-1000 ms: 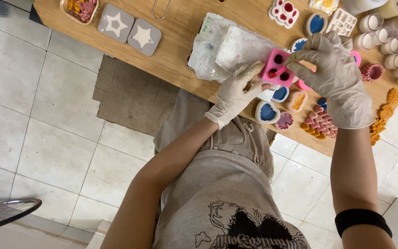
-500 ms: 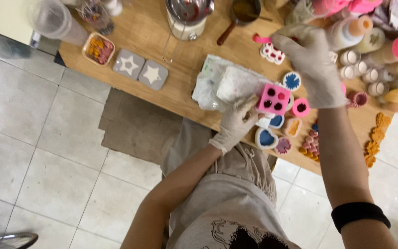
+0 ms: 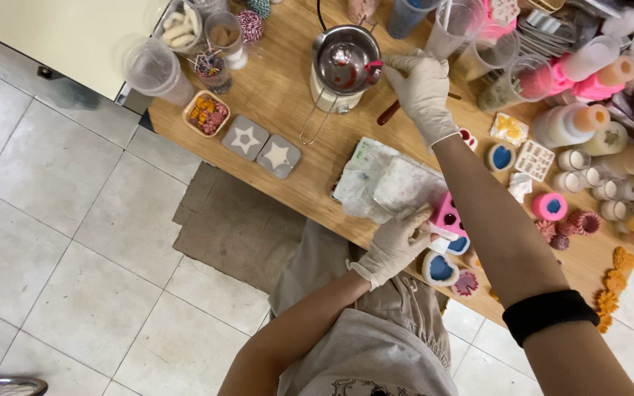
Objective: The person prepares small decorative elements by filling silicone molds with a red substance and then handles several pieces of pink material from a cup at a workshop table.
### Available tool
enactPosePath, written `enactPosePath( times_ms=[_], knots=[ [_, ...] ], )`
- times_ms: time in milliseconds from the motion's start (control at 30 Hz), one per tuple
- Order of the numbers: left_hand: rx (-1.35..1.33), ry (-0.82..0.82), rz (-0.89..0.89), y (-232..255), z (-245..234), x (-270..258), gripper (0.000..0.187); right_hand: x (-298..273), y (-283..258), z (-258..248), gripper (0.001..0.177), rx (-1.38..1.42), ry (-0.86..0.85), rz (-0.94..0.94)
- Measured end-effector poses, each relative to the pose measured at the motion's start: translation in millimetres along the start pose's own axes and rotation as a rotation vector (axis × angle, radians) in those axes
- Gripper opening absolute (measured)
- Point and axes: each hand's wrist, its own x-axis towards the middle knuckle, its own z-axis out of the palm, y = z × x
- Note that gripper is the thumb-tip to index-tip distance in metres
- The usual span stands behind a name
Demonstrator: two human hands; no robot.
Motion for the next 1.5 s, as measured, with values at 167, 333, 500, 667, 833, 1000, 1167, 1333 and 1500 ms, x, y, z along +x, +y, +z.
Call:
enactPosePath(
  times_ms=[167,333,500,667,833,1000,1167,1333,1500],
  knots=[
    [-0.077,0.033,0.027,-1,3,-1,0.048,-9,14,-1,0.014,-0.345,0.062,-0.285],
    [-0.059,0.067,0.058,-1,5,-2,0.044,-15,18,-14,0.018,-0.368,0.036,-0.414],
    [-0.068,0.002,-0.022,3,3,-1,0.044,-18,19,-17,0.012,-0.367,0.06,-0.401],
    [-0.072,0.02,0.005,0,5,0,0.044,-19,19,-21,0.016,-0.353,0.038,-0.394],
    [-0.065,0.046,0.066,-7,10,-1,0.046,-21,17,-25,0.014,-0.324,0.058,-0.375],
    [-0.066,0.092,0.088,-7,13,-2,0.045,-21,19,-31,0.016,-0.338,0.097,-0.356],
    [-0.107,0.051,0.046,3,3,-1,0.049,-2,25,-22,0.013,0.087,0.145,-0.113],
    [0.272,0.464,0.15,15,-63,18,0.034,46,30,3,0.03,0.449,-0.063,0.549],
    [0.695,0.564,-0.085,-12,-157,78,0.08,70,21,15,0.033,0.198,-0.286,0.489]
  ],
)
